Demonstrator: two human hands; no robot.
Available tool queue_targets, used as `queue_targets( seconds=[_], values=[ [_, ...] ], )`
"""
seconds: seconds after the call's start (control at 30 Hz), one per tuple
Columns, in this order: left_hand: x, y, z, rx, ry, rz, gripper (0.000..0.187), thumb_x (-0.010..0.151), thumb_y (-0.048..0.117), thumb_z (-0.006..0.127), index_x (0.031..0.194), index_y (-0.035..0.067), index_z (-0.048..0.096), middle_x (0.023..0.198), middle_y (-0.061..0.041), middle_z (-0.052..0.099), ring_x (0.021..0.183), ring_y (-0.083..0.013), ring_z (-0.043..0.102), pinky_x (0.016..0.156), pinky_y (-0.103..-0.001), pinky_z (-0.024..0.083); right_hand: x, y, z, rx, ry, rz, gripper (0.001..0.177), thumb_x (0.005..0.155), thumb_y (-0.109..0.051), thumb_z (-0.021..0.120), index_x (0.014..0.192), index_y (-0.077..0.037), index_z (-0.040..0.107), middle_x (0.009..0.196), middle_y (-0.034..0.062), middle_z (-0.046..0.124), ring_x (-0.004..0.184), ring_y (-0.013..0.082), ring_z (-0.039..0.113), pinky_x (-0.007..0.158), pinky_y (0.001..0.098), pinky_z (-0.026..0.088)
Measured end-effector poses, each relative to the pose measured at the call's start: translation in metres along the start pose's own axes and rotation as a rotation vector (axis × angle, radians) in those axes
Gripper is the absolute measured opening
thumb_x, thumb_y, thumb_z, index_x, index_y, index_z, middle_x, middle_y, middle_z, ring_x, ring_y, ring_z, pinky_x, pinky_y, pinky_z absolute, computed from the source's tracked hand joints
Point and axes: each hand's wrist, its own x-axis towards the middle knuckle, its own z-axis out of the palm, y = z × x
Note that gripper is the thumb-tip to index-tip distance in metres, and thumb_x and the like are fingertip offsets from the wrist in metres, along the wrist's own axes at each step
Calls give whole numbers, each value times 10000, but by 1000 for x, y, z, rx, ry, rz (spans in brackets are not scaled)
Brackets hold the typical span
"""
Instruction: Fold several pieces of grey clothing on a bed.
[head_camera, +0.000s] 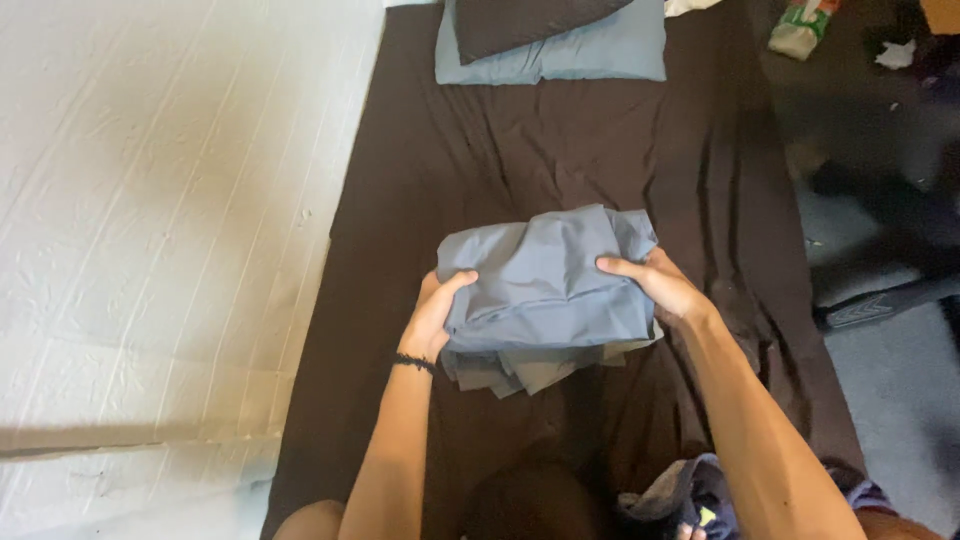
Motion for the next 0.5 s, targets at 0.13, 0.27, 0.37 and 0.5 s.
queue_targets(
  seconds=[0.13,0.27,0.37,0.5],
  values=[
    [30,38,36,48,-128,109,592,817,136,701,1365,-27,546,1226,-153,667,1107,-271,666,934,-406,558,5,-33,-37,-72,43,-159,751,782,-283,791,1442,-39,529,1337,135,675,1229,252,647,1056,397,503],
    [45,99,115,180,-289,153,760,772,81,703,1474,130,417,1333,-69,581,1226,-209,576,1001,-390,519,-5,-75,-103,-14,111,-294,541,828,-220,770,1313,-18,639,1216,89,724,1104,192,666,977,354,519],
    [65,129,191,303,-508,204,831,772,64,707,1515,170,350,1411,-36,519,1295,-172,507,1042,-378,476,-37,-109,-165,25,254,-412,444,842,-181,754,1251,-37,662,1142,53,727,1020,158,665,920,334,527],
    [69,157,316,344,-744,314,792,786,61,711,1518,94,412,1391,-69,579,1254,-186,559,1040,-349,478,-99,-141,-259,80,496,-470,341,874,-168,717,1197,-65,683,1083,26,746,950,138,686,878,311,538]
  ],
)
